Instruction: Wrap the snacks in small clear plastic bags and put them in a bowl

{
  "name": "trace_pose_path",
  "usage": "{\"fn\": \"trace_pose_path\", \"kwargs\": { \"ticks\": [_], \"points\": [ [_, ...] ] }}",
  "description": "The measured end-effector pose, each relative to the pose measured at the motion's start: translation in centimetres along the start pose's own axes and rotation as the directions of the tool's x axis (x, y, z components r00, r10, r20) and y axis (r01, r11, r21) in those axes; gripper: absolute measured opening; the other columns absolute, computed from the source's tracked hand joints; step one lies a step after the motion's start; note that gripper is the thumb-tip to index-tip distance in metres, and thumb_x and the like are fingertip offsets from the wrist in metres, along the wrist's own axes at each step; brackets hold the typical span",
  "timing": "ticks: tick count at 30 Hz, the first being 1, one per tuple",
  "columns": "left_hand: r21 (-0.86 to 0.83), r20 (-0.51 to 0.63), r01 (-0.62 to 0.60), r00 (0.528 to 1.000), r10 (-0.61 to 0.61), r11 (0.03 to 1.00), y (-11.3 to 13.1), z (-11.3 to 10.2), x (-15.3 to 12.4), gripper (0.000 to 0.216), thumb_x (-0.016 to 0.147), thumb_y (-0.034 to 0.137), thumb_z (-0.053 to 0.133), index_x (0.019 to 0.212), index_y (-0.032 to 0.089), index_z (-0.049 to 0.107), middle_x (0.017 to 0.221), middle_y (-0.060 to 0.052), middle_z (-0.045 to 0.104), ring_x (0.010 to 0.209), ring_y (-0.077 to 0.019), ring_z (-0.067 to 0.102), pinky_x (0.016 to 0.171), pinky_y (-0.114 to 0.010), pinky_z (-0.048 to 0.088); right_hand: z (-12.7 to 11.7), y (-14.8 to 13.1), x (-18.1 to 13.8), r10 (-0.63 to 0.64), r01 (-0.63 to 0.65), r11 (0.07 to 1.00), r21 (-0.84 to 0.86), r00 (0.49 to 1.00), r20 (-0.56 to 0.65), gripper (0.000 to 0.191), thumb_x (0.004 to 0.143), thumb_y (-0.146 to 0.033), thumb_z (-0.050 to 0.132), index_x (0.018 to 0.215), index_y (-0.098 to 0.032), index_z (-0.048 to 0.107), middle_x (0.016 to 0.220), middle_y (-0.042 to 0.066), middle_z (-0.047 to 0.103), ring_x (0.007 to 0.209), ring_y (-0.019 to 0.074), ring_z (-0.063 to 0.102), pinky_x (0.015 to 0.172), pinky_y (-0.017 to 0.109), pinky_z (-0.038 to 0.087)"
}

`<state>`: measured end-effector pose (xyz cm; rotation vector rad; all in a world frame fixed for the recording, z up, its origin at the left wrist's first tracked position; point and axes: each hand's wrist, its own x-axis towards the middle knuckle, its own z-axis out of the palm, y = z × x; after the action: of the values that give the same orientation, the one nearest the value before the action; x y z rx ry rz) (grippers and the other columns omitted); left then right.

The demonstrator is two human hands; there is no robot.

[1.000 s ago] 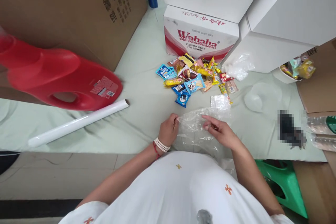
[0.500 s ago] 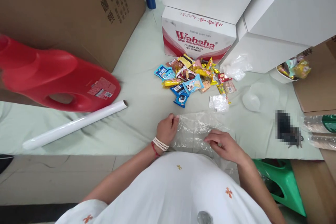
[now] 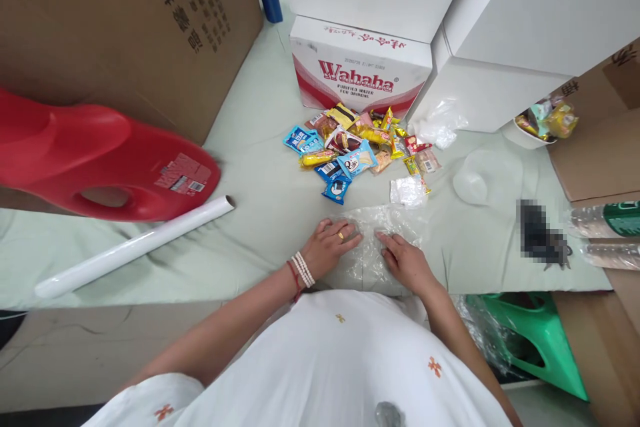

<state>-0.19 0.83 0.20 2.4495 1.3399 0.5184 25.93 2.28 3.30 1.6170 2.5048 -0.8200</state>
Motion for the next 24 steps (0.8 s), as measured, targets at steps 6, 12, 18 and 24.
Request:
{"fn": "trace_pose_path", "kwargs": {
  "ticks": [6, 12, 18, 24],
  "points": [
    [0.032, 0.066, 0.232, 0.970, -0.234, 0.972, -0.3, -0.8, 1.5, 0.067, 0.082, 0.011, 0.051, 0.148, 0.021, 0.050, 0.161, -0.017, 0.044, 0.146, -0.0327, 0.045, 0.119, -0.068, 0.016, 0.0, 0.6, -1.2, 0.015, -0.017, 0.991, 0.132, 1.000, 0.015, 0.071, 0.098, -0.022, 0.048, 0.165, -0.024, 0.025, 0.106, 0.006, 0.069, 0.086, 0.0206, 0.064, 0.076, 0.031, 0.050],
    [-0.049, 0.010, 0.361, 0.933, -0.361, 0.931, 0.6, -1.3, 1.3, 0.042, 0.098, 0.032, 0.045, 0.136, 0.024, 0.061, 0.154, -0.013, 0.054, 0.142, -0.0298, 0.050, 0.123, -0.068, 0.012, 0.7, 1.2, -2.3, 0.024, -0.026, 0.968, 0.248, 1.000, 0.011, 0.066, 0.097, -0.025, 0.048, 0.161, -0.023, 0.035, 0.098, 0.005, 0.066, 0.083, 0.0194, 0.060, 0.076, 0.032, 0.049],
    [0.008, 0.097, 0.287, 0.953, -0.286, 0.958, 0.2, -1.6, -0.2, 0.057, 0.090, 0.037, 0.058, 0.146, 0.025, 0.054, 0.164, -0.014, 0.040, 0.149, -0.0348, 0.041, 0.124, -0.071, 0.002, -4.2, 2.7, -1.6, -0.106, 0.005, 0.834, 0.552, 0.983, 0.150, 0.043, 0.098, -0.043, 0.054, 0.133, -0.021, 0.066, 0.087, 0.004, 0.067, 0.070, 0.0161, 0.058, 0.064, 0.027, 0.048],
    [0.001, 0.148, 0.275, 0.951, -0.272, 0.961, -0.5, -2.1, -2.1, 0.076, 0.084, 0.034, 0.059, 0.156, 0.016, 0.041, 0.169, -0.016, 0.027, 0.155, -0.0330, 0.030, 0.127, -0.064, 0.004, -9.6, -0.3, 10.1, -0.076, 0.164, 0.965, 0.204, 0.922, -0.379, 0.042, 0.094, -0.036, 0.058, 0.130, -0.015, 0.065, 0.121, 0.015, 0.066, 0.091, 0.0239, 0.064, 0.088, 0.040, 0.052]
  ]
}}
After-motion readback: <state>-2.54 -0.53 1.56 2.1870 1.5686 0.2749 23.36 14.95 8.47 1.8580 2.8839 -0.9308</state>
